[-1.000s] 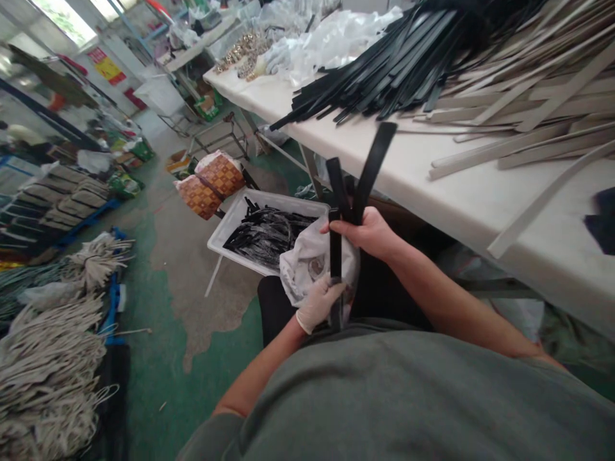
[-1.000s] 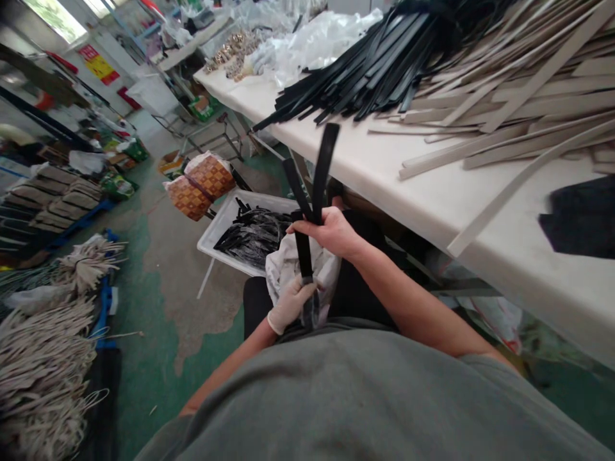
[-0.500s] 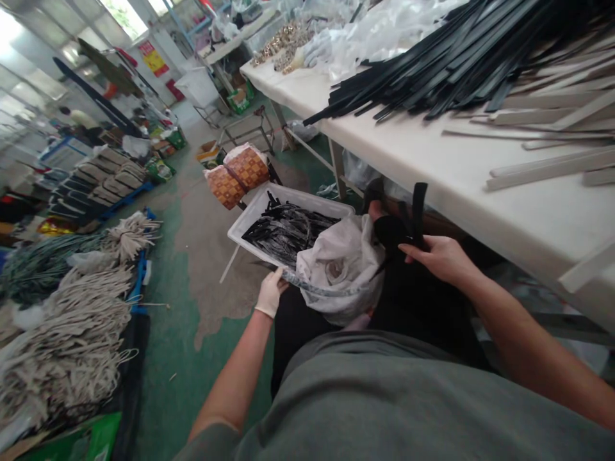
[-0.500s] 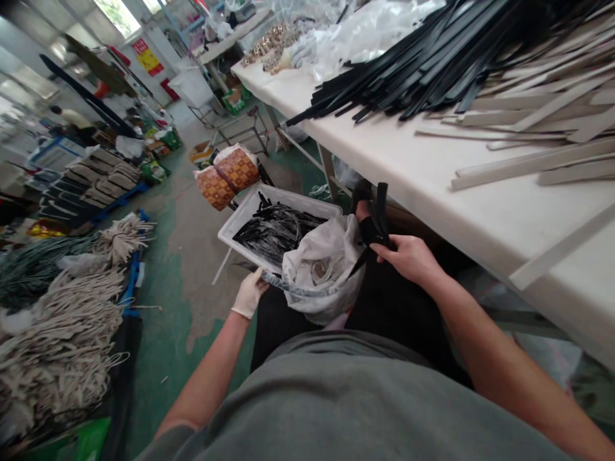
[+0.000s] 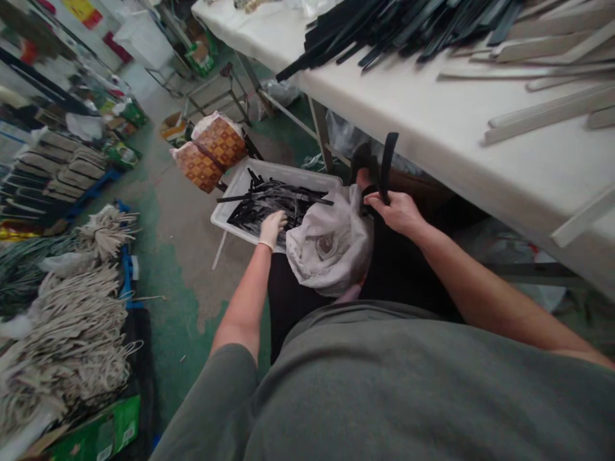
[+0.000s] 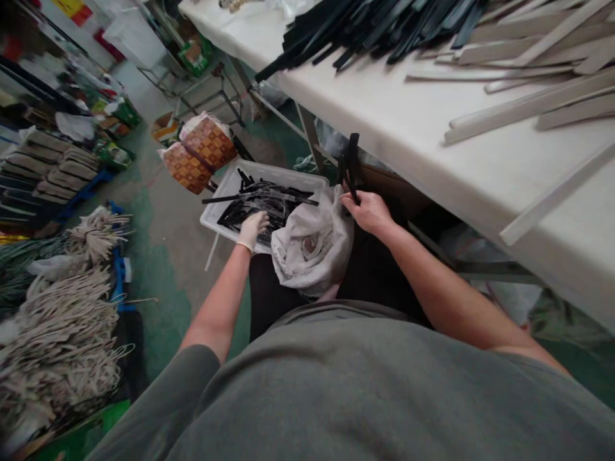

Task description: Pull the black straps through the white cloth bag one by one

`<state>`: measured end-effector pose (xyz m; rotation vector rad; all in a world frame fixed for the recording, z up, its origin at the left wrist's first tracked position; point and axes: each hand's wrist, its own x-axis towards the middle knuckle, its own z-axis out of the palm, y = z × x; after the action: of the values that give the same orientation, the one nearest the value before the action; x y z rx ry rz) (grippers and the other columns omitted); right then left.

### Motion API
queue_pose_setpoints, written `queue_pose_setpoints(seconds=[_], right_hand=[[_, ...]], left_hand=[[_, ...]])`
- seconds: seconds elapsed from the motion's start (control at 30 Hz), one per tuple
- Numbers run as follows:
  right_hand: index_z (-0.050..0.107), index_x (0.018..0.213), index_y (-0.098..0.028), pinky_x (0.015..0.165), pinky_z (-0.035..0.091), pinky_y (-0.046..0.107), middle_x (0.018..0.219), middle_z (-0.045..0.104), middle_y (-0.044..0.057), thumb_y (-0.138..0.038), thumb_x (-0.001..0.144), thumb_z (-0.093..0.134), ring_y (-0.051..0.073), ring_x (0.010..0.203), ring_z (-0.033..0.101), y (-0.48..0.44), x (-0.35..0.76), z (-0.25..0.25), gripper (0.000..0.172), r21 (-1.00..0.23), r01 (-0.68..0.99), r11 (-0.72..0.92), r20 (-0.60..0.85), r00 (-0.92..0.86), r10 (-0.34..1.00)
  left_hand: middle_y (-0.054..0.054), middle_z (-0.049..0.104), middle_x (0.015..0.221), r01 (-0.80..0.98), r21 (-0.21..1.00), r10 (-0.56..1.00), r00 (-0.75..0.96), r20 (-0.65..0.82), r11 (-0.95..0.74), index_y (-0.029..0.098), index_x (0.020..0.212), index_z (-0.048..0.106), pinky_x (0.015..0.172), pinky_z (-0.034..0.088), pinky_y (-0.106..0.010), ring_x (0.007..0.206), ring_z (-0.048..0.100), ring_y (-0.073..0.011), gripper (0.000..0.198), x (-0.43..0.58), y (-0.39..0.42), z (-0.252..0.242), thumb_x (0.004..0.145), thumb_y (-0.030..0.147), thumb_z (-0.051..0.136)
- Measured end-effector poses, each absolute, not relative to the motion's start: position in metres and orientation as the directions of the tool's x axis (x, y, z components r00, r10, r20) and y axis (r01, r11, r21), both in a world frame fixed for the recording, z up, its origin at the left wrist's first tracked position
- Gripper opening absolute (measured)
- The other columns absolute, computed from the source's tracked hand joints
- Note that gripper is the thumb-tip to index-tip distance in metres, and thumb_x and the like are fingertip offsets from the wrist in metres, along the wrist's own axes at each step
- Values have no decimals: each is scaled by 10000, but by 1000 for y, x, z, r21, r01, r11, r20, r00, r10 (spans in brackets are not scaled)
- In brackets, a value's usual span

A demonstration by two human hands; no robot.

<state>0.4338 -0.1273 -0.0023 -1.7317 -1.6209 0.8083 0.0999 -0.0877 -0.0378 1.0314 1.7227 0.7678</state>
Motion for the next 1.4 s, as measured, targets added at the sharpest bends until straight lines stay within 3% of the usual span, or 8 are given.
queue_pose_setpoints(seconds=[0.23, 0.43, 0.7, 0.87, 1.0, 1.13, 1.27, 1.4], right_hand=[[732, 1080, -230, 648, 431, 296, 1010, 754, 85, -475, 913, 476, 266, 887, 685, -166, 431, -25, 391, -502, 862, -61, -155, -20, 988], [720, 1089, -239, 601, 382, 284, 1006, 754, 80, -488, 938, 418, 247, 863, 678, -160, 429, -20, 419, -447, 893, -56, -176, -26, 984], [741, 1027, -203, 631, 427, 296, 976, 752, 101, -472, 912, 468, 266, 870, 678, -159, 431, -23, 400, -546, 831, -108, -202, -5, 979], [722, 1084, -148, 812, 490, 329, 1080, 732, 101, -419, 863, 558, 253, 986, 667, -167, 414, -4, 387, -920, 391, -36, -133, -223, 966], [632, 1254, -169, 897, 486, 343, 1234, 671, 98, -406, 731, 735, 251, 1135, 612, -179, 370, 37, 583, -999, -7, 33, 30, -607, 794], [710, 1042, -137, 796, 502, 313, 935, 740, 58, -409, 693, 764, 204, 892, 671, -186, 342, 54, 446, -999, 12, -41, -35, -780, 625], [711, 803, -128, 740, 481, 275, 732, 706, 27, -435, 741, 718, 153, 740, 638, -195, 352, 47, 313, -991, 56, -122, -121, -772, 624], [681, 786, -122, 448, 320, 210, 690, 684, 17, -477, 762, 691, 52, 457, 432, -204, 368, 41, 356, -962, 47, -269, -225, -693, 685]], left_hand=[[-105, 691, 756, 645, 662, 809, 114, -576, 381, 162, 634, 692, 901, 384, -351, 936, 606, -288, 192, 188, -161, -117, 647, 311, 812], [-126, 715, 877, 698, 645, 838, 119, -532, 311, 169, 697, 717, 935, 413, -360, 1021, 616, -296, 223, 177, -151, -99, 785, 367, 665], [-52, 702, 704, -97, 887, 891, 101, -443, 452, 131, 1023, 697, 733, 509, -294, 672, 656, -167, 431, 130, -207, 9, 783, 488, 677], [-45, 676, 605, -131, 894, 896, 183, -404, 429, 126, 989, 698, 673, 517, -290, 595, 650, -169, 347, 121, -250, 70, 832, 432, 650], [-69, 680, 607, -76, 890, 852, 337, -402, 450, 118, 894, 713, 636, 511, -294, 576, 647, -181, 312, 128, -264, 95, 874, 407, 597], [-45, 654, 576, -185, 916, 901, 328, -284, 356, 143, 820, 701, 649, 531, -326, 576, 647, -196, 277, 130, -254, 118, 859, 400, 603], [2, 621, 561, -437, 884, 986, 42, -163, 165, 176, 748, 657, 709, 539, -306, 591, 640, -150, 262, 106, -212, 135, 909, 320, 508], [-10, 696, 722, -583, 798, 964, -88, -252, 155, 194, 862, 648, 770, 528, -281, 688, 656, -120, 420, 76, -155, 117, 994, 417, 318]])
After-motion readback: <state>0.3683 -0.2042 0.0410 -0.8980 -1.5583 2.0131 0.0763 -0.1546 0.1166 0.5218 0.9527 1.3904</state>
